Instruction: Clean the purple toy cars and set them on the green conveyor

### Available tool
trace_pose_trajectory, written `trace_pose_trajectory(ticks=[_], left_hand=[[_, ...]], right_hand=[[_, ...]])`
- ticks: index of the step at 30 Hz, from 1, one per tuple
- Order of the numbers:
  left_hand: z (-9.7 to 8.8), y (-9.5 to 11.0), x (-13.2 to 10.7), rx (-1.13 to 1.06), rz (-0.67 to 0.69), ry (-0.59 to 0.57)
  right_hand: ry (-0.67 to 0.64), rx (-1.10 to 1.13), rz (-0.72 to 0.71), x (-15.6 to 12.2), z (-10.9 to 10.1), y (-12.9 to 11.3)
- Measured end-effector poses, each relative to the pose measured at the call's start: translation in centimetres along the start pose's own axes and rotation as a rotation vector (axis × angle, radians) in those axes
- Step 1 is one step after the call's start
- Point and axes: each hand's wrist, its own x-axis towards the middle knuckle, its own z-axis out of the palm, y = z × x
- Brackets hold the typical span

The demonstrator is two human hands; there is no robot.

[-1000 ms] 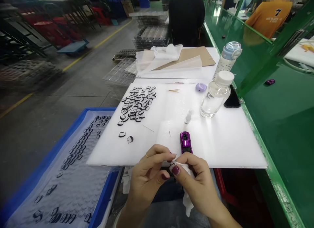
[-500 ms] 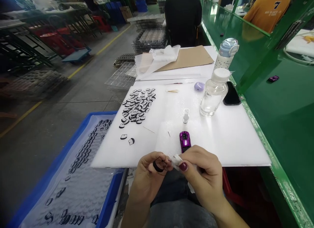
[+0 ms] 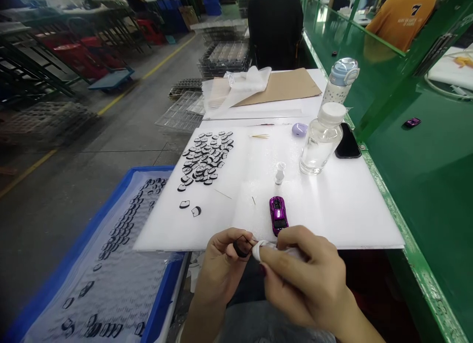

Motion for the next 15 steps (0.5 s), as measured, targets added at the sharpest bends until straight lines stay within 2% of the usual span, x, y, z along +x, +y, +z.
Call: trace_pose_trajectory(ticks=[3, 8, 12, 15], left_hand=[[0.1, 0.1, 0.1, -0.007, 0.003, -0.013], [0.2, 0.2, 0.0, 0.039, 0.027, 0.067], [0.0, 0.2, -0.1, 0.046, 0.059, 0.055], [-0.1, 0.1, -0.2, 0.013, 0.063, 0.031]], right_hand=[[0.071, 0.036, 0.029, 0.2, 0.3, 0.0], [0.042, 0.003, -0.001, -0.1, 1.8, -0.4], [0.002, -0.034, 0.046, -0.4, 1.2, -0.5], [0.04, -0.05, 0.066, -0.3, 0.8, -0.4]])
